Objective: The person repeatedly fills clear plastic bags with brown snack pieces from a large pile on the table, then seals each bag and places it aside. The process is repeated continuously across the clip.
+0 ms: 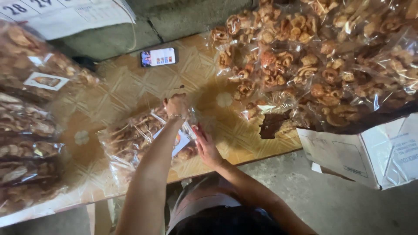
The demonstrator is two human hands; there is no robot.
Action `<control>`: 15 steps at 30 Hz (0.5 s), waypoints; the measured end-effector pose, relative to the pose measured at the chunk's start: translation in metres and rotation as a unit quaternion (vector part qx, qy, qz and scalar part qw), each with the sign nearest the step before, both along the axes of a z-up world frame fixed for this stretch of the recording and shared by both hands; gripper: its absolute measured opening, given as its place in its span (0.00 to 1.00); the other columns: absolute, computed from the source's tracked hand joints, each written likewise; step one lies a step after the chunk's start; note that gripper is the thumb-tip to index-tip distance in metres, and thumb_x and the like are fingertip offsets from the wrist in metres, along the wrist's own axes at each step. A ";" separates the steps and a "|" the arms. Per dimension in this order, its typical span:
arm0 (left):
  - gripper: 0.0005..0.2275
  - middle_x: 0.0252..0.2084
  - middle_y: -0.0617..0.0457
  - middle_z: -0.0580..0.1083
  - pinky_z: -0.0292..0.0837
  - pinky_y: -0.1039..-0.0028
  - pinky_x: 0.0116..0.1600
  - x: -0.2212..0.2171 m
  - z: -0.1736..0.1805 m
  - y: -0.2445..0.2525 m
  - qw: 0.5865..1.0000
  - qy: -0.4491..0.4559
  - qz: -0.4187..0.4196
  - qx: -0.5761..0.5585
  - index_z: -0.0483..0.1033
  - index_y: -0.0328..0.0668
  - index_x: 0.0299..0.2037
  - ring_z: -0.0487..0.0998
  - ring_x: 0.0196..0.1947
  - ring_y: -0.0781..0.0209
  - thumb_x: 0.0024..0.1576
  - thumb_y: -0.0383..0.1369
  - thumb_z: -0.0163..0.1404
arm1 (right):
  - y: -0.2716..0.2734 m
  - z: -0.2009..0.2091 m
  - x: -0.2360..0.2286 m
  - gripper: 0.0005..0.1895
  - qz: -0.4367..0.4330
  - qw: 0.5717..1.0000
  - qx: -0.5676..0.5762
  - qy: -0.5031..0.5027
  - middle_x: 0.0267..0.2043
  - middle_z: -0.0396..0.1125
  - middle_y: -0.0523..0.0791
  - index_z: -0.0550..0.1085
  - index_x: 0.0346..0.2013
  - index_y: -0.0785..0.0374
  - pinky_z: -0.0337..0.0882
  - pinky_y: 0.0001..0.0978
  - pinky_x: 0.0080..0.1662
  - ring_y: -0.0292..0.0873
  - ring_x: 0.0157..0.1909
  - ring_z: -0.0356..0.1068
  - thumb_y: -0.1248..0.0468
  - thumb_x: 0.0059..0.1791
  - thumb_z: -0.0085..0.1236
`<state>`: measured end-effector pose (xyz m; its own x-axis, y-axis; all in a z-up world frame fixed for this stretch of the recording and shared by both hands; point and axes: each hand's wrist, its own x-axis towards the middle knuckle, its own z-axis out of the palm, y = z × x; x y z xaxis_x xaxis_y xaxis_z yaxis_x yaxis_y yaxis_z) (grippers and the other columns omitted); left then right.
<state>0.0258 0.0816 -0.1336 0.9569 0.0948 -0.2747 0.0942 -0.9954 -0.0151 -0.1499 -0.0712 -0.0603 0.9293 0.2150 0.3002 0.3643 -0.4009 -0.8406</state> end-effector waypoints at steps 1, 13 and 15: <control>0.14 0.40 0.63 0.78 0.57 0.54 0.61 0.007 -0.019 0.017 0.994 -0.069 0.044 -0.070 0.79 0.64 0.45 0.79 0.48 0.56 0.51 0.29 0.50 | 0.000 0.005 0.005 0.26 0.013 0.999 -0.022 -0.028 0.62 0.58 0.56 0.61 0.68 0.60 0.64 0.47 0.60 0.59 0.62 0.62 0.67 0.53 0.42; 0.06 0.40 0.43 0.70 0.61 0.67 0.49 -0.131 0.328 0.099 0.484 -0.400 0.198 -0.753 0.71 0.33 0.38 0.67 0.44 0.54 0.55 0.18 0.42 | 0.029 0.256 0.010 0.20 0.109 0.903 -0.200 -0.363 0.63 0.60 0.55 0.71 0.57 0.59 0.68 0.44 0.41 0.62 0.56 0.64 0.67 0.49 0.51; 0.12 0.50 0.34 0.75 0.63 0.61 0.68 -0.147 0.326 0.110 0.570 -0.525 0.117 -0.621 0.76 0.26 0.49 0.72 0.59 0.50 0.58 0.14 0.45 | 0.026 0.289 -0.003 0.22 0.107 0.872 -0.250 -0.408 0.65 0.59 0.54 0.70 0.58 0.55 0.66 0.43 0.37 0.61 0.54 0.65 0.69 0.48 0.53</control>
<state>-0.1209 0.1915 0.1921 0.6568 0.6099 0.4435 -0.4647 -0.1358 0.8750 -0.1533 -0.0454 0.2283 0.3728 0.6497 0.6624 0.8703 -0.4925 -0.0067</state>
